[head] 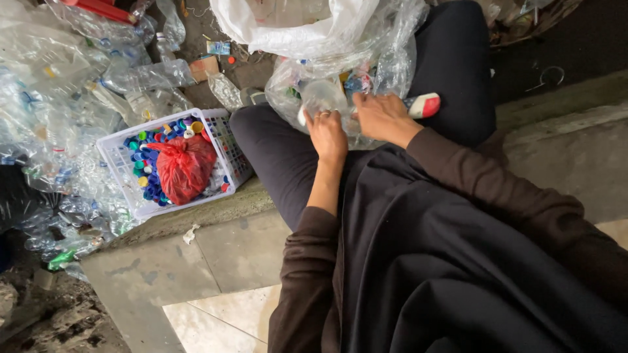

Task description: Removing labels and plastic rings from plastic cups using a utility knife for recycling processing.

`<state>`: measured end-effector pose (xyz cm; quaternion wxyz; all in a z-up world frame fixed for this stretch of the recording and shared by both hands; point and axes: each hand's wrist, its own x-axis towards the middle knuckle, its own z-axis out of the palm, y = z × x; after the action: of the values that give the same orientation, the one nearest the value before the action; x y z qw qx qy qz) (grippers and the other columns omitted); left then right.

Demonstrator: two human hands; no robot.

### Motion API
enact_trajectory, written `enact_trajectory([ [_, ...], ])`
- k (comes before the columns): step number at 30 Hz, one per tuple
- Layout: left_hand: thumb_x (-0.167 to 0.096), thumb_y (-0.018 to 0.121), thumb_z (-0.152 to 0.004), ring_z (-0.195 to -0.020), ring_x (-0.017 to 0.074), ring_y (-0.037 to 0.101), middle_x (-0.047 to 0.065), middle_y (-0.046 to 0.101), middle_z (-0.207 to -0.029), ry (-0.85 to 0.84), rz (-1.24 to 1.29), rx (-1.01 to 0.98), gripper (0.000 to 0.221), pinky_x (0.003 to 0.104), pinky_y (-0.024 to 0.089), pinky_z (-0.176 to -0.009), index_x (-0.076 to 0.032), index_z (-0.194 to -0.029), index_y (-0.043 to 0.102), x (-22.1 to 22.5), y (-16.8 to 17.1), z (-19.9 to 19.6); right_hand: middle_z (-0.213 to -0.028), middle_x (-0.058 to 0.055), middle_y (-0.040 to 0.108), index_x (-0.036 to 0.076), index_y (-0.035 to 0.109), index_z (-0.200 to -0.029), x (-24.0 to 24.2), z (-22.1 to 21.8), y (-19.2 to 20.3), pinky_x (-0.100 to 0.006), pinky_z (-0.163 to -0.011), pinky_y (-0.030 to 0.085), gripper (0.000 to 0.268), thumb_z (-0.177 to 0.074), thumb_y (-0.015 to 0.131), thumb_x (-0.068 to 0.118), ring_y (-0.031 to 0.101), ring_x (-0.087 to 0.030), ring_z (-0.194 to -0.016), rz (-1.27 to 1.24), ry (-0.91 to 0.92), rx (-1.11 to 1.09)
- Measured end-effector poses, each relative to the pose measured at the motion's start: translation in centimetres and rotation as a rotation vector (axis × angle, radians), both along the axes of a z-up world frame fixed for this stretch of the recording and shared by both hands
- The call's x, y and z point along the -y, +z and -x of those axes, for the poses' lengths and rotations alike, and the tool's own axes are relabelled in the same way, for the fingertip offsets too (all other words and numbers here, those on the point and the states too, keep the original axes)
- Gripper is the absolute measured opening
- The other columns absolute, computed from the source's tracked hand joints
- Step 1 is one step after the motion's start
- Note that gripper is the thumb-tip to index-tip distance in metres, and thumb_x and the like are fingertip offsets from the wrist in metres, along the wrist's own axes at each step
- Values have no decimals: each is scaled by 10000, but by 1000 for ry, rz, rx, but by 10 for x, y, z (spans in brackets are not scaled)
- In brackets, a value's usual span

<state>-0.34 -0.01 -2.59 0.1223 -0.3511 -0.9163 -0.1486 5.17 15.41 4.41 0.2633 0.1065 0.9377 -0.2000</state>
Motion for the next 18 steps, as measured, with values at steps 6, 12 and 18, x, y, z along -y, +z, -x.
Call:
enact_trajectory([
  [6,-44,647,-791,-780,290,693,86,644,-667,-17,-9,-15,129,620,380,-1125,-113,-682,653,-1,-2,-3,-1078,-281,685,-6,459,-1286,-1,-2,-6,-606,-861,499,454,-1076,405,393,696,-484,-1033,-35,20,-61],
  [12,-81,670,-783,-789,292,672,61,622,-687,-29,26,77,86,620,388,-1119,-126,-711,653,-3,9,-7,-1007,-196,710,60,499,-1289,-16,-7,-52,-551,-793,509,493,-1041,433,480,725,-404,-955,-105,59,-199],
  [18,-139,697,-813,-734,283,674,39,612,-660,26,0,243,93,622,413,-1088,-152,-728,663,2,5,-9,-942,-117,665,83,589,-1175,-18,1,-33,-448,-753,475,452,-900,698,425,673,-293,-892,-495,1,-503],
])
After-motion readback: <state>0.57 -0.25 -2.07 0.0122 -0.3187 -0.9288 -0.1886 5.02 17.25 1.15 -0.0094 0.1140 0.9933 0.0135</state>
